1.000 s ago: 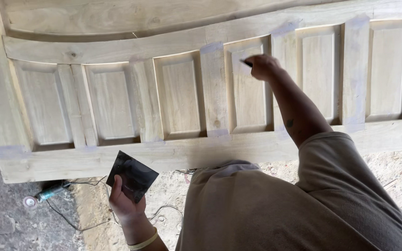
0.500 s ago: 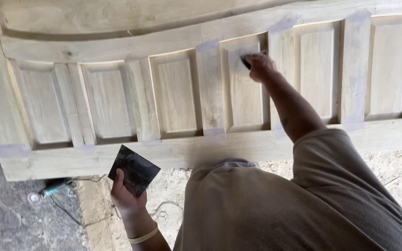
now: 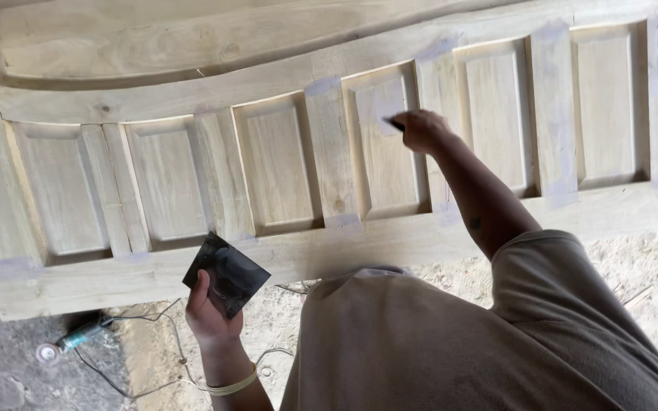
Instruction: The person sands a large wooden door lying flat on the ground using a sanding block. They systematically rub the sanding block across the flat panels and raised edges of the door to smooth the surface.
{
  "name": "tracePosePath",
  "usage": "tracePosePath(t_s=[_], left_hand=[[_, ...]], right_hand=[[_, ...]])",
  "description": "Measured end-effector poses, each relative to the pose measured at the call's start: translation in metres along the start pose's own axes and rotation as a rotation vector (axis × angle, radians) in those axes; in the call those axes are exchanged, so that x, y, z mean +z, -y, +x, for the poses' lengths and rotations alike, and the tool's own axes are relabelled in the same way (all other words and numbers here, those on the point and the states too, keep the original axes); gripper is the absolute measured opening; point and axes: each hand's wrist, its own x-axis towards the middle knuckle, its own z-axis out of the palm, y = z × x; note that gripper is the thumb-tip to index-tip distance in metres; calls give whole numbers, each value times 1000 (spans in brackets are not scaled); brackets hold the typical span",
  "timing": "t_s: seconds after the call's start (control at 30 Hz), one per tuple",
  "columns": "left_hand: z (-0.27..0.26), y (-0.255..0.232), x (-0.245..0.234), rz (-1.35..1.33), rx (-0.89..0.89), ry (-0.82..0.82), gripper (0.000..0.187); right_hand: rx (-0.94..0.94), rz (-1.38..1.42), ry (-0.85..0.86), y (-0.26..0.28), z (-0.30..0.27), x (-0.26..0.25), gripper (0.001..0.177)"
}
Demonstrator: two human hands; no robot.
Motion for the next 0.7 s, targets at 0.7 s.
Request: tracePosePath(t_s=[0.7], left_hand=[[-44, -1, -25, -20, 76, -160, 43]], right_hand=[[59, -99, 76, -12, 75, 28, 58]])
